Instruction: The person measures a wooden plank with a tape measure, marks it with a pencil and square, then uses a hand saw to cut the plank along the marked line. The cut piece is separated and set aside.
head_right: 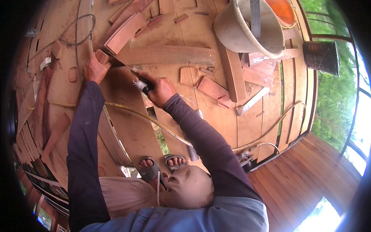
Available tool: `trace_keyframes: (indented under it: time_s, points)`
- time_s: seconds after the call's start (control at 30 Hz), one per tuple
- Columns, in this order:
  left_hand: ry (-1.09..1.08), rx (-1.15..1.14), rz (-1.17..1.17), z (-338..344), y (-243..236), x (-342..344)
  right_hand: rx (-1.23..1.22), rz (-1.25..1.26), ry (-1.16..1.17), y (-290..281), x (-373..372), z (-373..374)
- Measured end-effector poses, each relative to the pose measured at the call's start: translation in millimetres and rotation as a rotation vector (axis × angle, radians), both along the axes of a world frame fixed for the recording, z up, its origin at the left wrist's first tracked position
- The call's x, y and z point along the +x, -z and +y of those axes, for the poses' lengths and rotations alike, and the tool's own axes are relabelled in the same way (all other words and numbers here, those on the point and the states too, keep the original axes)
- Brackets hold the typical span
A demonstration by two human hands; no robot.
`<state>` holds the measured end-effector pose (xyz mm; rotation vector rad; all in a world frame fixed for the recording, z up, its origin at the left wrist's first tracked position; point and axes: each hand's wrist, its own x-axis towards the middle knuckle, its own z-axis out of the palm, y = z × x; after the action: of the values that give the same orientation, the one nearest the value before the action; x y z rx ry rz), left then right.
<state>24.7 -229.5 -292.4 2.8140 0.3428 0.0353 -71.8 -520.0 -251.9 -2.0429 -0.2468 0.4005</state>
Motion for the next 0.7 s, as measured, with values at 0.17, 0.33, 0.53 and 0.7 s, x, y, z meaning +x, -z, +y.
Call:
trace_keyframes:
  time_s: [0.17,0.33,0.53,0.7]
  points:
    - [-0.03,-0.021,0.042,-0.5,-7.0,-0.8,0.298,-0.009,0.075,5.3,-20.4,-18.9]
    - [-0.023,0.006,0.031,-3.9,-15.6,-1.4,0.472,-0.006,0.28,-25.6,-44.4,-59.6]
    - [0.006,-0.04,0.009,-3.0,-5.8,-5.0,-0.256,-0.516,0.315,5.2,25.7,-57.7]
    - [0.026,-0.002,-0.021,1.4,-11.3,-6.4,-0.522,-0.58,0.234,29.1,45.6,-45.9]
